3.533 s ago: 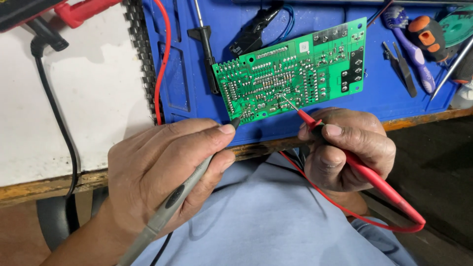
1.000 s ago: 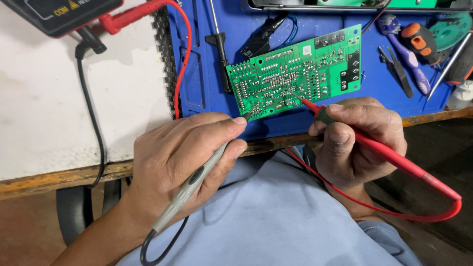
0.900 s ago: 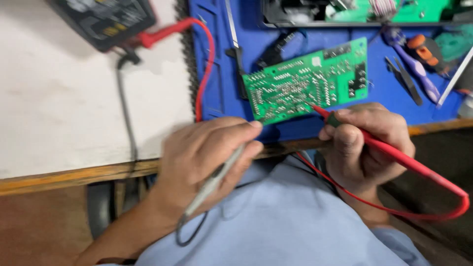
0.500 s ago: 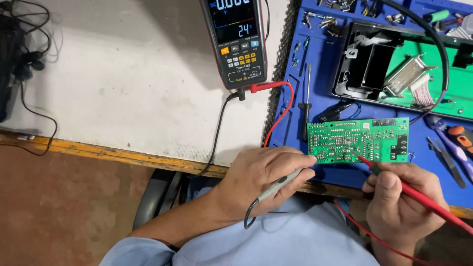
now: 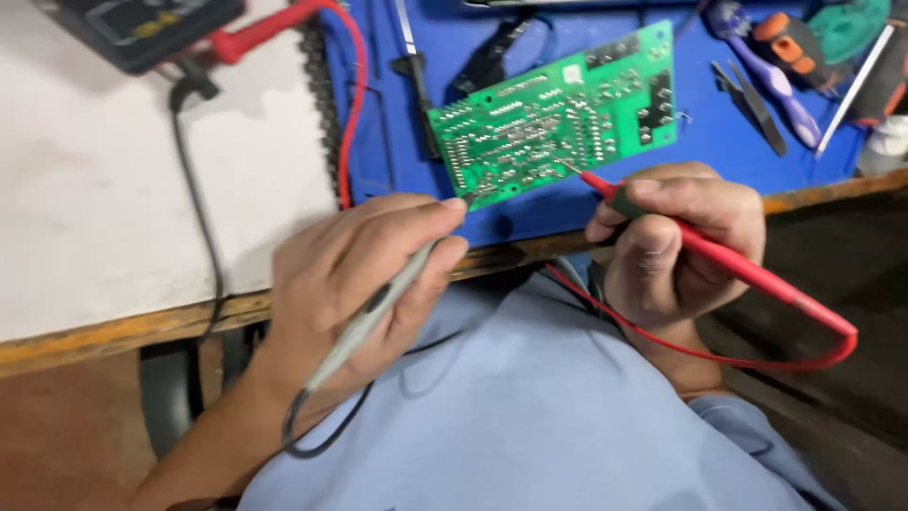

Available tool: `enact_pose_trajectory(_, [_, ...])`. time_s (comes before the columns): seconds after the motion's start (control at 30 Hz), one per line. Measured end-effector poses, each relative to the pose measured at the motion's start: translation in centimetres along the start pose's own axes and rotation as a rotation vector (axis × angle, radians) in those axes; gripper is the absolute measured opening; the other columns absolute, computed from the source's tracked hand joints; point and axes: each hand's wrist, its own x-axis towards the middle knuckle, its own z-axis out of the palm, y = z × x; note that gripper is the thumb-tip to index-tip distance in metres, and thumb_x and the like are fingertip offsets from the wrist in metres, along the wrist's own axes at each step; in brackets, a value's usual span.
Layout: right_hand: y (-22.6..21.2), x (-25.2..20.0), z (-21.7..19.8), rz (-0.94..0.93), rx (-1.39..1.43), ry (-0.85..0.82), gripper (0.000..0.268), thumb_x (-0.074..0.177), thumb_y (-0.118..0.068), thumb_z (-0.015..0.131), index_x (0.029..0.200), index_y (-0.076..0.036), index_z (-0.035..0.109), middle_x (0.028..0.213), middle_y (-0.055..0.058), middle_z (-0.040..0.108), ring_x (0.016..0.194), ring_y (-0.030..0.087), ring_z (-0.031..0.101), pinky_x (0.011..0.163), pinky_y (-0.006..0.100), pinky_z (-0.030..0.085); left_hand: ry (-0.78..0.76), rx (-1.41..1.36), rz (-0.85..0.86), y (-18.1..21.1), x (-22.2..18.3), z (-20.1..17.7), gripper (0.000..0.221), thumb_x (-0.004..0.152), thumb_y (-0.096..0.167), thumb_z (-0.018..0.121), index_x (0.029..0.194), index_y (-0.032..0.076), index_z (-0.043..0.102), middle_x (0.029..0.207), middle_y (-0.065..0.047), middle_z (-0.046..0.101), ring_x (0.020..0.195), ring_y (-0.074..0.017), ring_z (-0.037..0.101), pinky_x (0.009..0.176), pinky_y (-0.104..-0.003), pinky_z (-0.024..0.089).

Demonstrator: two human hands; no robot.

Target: Testing a circuit board with a multimeter and soldering components.

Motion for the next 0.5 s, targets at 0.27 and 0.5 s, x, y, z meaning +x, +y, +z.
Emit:
enact_pose_trajectory(0.27, [1.2,-0.9,0.3,-0.049,0.038,0.032,0.031,0.124,-0.032,0.069,0.121,-0.001,0.064,0.076,0.017,0.061,0.055,0.025,0.062,0.05,0.033,0.051,-0.018,-0.002,-0.021,-0.2,-0.3,0.4,0.017,0.123,0.009,0.075,0.135,-0.002,0.076,0.123,-0.019,0.086,0.109,-0.0334,0.089,0.092,-0.043,0.071])
enact_pose_trajectory(0.5, [0.6,-1.4,0.1,0.046,-0.018,0.021,0.029,0.125,-0.033,0.067,0.122,-0.004,0.063,0.083,0.018,0.065,0.058,0.023,0.066,0.057,0.03,0.049,-0.032,0.019,-0.039,-0.3,-0.3,0.5,0.017,0.122,0.011,0.074,0.134,0.0,0.076,0.125,-0.016,0.087,0.11,-0.0311,0.088,0.092,-0.042,0.068])
